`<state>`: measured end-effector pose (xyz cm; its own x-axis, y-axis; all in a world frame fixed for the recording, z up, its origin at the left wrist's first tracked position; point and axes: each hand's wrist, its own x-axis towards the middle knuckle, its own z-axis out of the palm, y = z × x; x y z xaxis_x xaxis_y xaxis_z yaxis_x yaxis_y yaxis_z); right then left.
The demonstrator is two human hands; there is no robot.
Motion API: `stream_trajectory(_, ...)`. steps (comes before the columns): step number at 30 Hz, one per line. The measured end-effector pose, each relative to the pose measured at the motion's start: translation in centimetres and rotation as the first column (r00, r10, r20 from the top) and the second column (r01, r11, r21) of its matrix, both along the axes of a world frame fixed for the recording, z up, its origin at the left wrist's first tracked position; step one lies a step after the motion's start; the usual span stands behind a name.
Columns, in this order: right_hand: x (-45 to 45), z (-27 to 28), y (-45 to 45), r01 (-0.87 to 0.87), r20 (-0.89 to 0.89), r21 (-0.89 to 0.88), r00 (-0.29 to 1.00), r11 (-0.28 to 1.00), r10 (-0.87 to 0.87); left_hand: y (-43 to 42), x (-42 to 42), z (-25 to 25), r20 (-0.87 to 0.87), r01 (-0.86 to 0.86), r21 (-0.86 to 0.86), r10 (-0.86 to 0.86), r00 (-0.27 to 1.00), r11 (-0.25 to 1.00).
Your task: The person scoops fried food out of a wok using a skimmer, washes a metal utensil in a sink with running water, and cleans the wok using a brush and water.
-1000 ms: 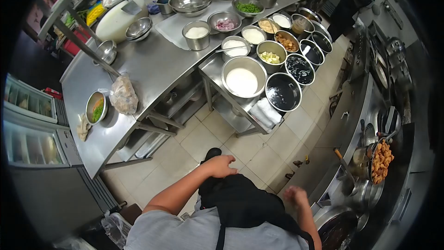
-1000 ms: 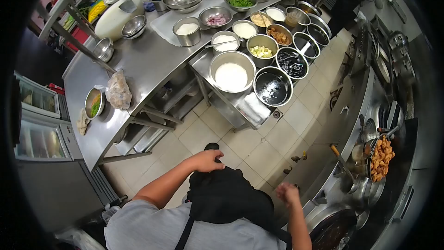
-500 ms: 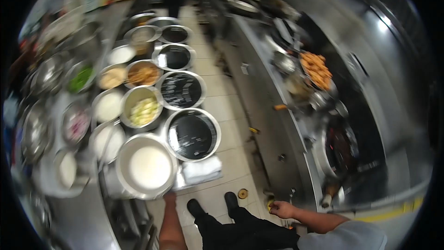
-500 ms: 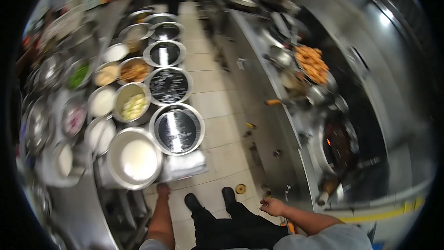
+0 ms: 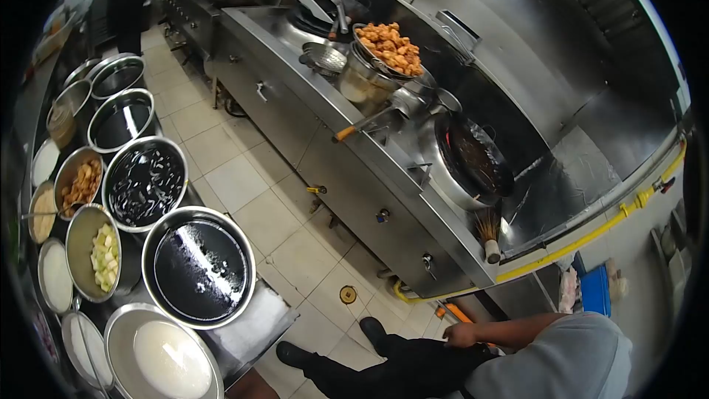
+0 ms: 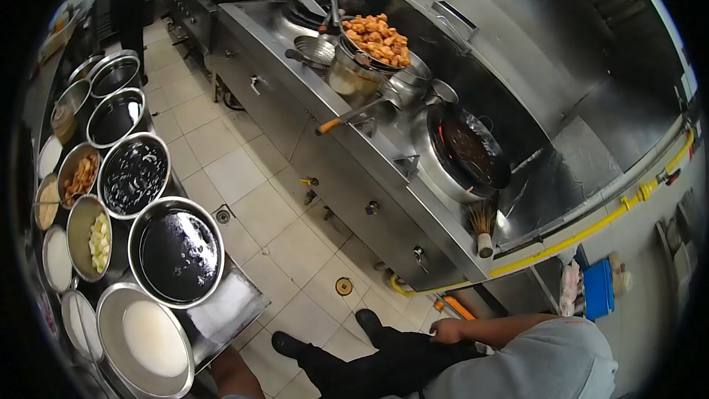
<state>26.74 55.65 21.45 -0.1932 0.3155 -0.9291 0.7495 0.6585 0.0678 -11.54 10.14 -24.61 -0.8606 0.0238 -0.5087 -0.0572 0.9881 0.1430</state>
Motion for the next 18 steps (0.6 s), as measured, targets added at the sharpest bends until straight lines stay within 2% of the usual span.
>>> stream_trajectory(1,-0.6,-0.2,-0.1,0.01,-0.006,-0.004,1.0,1.0,-0.01,-0.3,0.0,0.4,-0.011,0.003,-0.001,-0.003,1.0,1.0)
stream_trajectory(3,-3.5,0.5,-1.0,0.006,-0.14,-0.021,0.99,1.0,-0.009,-0.9,-0.4,1.4,-0.041,0.015,0.002,-0.015,0.999,1.0)
stream_trajectory(6,-6.1,-1.3,-0.5,-0.022,-0.236,-0.024,0.972,0.999,0.015,-2.0,-0.6,4.5,-0.12,0.049,0.017,-0.047,0.992,0.999)
stream_trajectory(8,-9.3,-3.6,0.7,-0.022,-0.317,-0.062,0.948,0.998,0.001,-2.2,-0.5,6.9,-0.231,0.092,0.047,-0.079,0.97,0.995)
stream_trajectory(10,-14.6,-3.9,1.8,0.036,-0.394,-0.088,0.917,0.995,-0.068,-2.6,-0.1,8.2,-0.42,0.14,0.078,-0.095,0.903,0.987)
stream_trajectory(11,-18.6,-3.0,2.3,0.087,-0.414,-0.106,0.902,0.991,-0.124,-3.2,1.3,9.7,-0.324,0.162,0.056,-0.135,0.936,0.985)
stream_trajectory(12,-22.0,-3.7,3.1,0.323,-0.507,-0.236,0.764,0.917,-0.399,-3.8,2.6,11.1,-0.286,0.183,0.044,-0.163,0.944,0.982)
stream_trajectory(13,-25.8,-3.1,3.8,0.474,-0.562,-0.421,0.533,0.773,-0.633,-4.3,3.8,12.5,-0.272,0.203,0.033,-0.187,0.944,0.979)
stream_trajectory(14,-29.6,-3.8,5.2,0.526,-0.507,-0.623,0.292,0.579,-0.811,-5.2,4.8,14.1,-0.262,0.213,0.021,-0.2,0.944,0.977)
stream_trajectory(16,-37.2,-0.8,7.3,0.497,-0.41,-0.79,0.008,0.359,-0.912,-6.3,7.7,17.3,-0.263,0.242,-0.008,-0.236,0.936,0.97)
stream_trajectory(18,-43.7,-2.4,11.4,0.365,-0.14,-0.929,-0.194,0.061,-0.971,-7.4,11.1,20.9,-0.275,0.27,-0.046,-0.272,0.922,0.962)
